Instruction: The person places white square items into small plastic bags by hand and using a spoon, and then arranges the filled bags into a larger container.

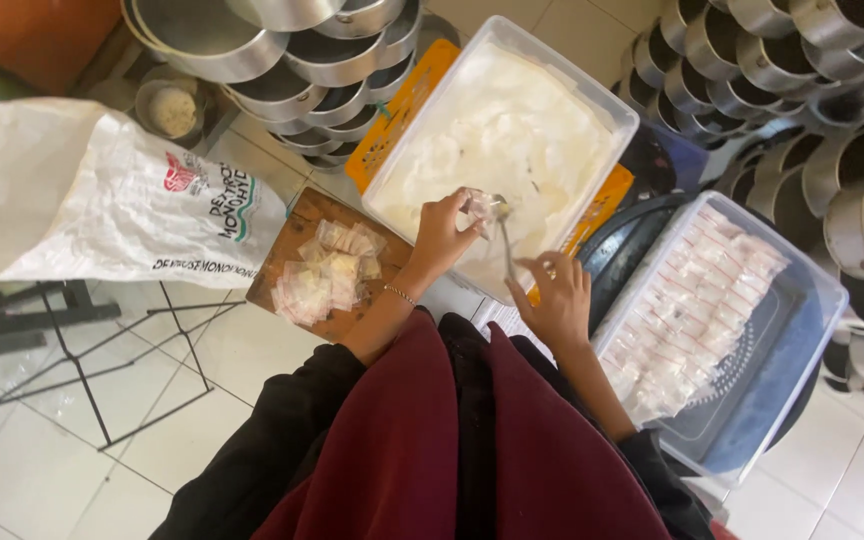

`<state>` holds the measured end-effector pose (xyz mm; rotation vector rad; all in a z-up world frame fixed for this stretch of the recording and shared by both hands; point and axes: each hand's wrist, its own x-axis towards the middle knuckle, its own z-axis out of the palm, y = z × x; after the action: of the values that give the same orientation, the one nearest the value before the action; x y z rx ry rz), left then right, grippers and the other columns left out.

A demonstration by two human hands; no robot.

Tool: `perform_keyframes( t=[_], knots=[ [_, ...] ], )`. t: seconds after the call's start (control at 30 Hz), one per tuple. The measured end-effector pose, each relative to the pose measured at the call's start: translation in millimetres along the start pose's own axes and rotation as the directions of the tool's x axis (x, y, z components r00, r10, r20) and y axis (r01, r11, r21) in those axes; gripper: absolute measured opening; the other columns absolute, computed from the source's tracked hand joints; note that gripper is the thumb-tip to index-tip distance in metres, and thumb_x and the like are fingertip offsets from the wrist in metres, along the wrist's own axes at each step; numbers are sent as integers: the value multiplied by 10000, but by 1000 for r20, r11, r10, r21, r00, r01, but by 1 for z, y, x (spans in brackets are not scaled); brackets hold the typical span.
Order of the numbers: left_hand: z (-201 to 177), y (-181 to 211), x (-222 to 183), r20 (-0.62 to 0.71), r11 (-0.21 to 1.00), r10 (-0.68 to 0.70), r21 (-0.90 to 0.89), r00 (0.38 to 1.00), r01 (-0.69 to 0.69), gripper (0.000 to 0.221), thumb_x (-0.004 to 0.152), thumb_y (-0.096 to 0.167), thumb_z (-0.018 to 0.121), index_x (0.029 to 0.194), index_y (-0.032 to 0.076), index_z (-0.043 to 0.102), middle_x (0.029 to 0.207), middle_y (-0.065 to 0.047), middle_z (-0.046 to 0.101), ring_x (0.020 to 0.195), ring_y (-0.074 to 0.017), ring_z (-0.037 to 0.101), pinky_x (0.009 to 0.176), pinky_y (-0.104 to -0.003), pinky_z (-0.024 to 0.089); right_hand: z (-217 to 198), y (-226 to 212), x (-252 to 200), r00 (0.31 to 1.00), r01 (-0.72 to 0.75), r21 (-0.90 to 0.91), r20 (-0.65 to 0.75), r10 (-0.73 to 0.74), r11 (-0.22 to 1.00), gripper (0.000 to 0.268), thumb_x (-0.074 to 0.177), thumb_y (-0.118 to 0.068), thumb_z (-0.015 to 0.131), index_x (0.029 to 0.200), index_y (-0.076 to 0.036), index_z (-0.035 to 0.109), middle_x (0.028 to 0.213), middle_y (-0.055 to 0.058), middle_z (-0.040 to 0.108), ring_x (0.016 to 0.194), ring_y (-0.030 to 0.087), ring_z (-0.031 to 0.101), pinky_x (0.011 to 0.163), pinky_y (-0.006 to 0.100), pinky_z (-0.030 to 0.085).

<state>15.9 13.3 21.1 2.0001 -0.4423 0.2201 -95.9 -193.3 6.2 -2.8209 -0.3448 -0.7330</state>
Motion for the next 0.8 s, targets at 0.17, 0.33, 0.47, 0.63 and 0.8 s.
perform_keyframes(
  t=[0.17, 0.33, 0.47, 0.63, 0.8],
  knots=[
    [25, -6, -13, 175, 976, 59, 195, 983, -93, 422, 771, 279, 820, 1107, 135, 608, 870, -38, 701, 873, -238, 717, 905, -464, 462, -5, -25, 41, 930, -363, 377, 95, 355, 852, 309, 847, -352, 862, 1040, -169, 705, 920, 14, 647, 851, 254, 673, 738, 373, 501],
    [19, 4, -16, 168, 960, 46, 264, 985, -90, 375, 827, 311, 795, 1105, 142, 607, 846, -18, 679, 869, -221, 705, 923, -447, 452, 18, -21, 40, 757, -640, 546, 328, 565, 540, 228, 873, -299, 848, 1055, -231, 729, 934, -19, 752, 883, 182, 726, 747, 297, 510],
    [6, 8, -13, 139, 985, 105, 120, 985, -122, 345, 831, 217, 792, 1117, 119, 627, 837, -50, 703, 854, -249, 723, 872, -434, 497, 19, -20, 42, 717, -673, 568, 344, 606, 475, 148, 907, -296, 828, 1017, -218, 768, 934, 0, 769, 869, 146, 720, 726, 256, 519],
    [11, -5, -17, 108, 955, 3, -295, 994, 29, 173, 915, 112, 716, 1087, 104, 699, 895, -89, 773, 911, -263, 762, 876, -397, 552, 22, -16, 45, 701, -673, 618, 355, 618, 408, 164, 912, -281, 835, 1031, -183, 779, 946, 26, 763, 854, 118, 698, 688, 223, 508],
    [15, -20, -25, 125, 910, -180, -355, 976, 214, 141, 913, 177, 755, 1041, 126, 724, 938, -68, 775, 972, -227, 758, 957, -391, 536, 32, -18, 42, 709, -653, 664, 365, 603, 365, 188, 928, -261, 809, 1071, -146, 771, 980, 34, 752, 888, 111, 664, 688, 212, 507]
  ],
)
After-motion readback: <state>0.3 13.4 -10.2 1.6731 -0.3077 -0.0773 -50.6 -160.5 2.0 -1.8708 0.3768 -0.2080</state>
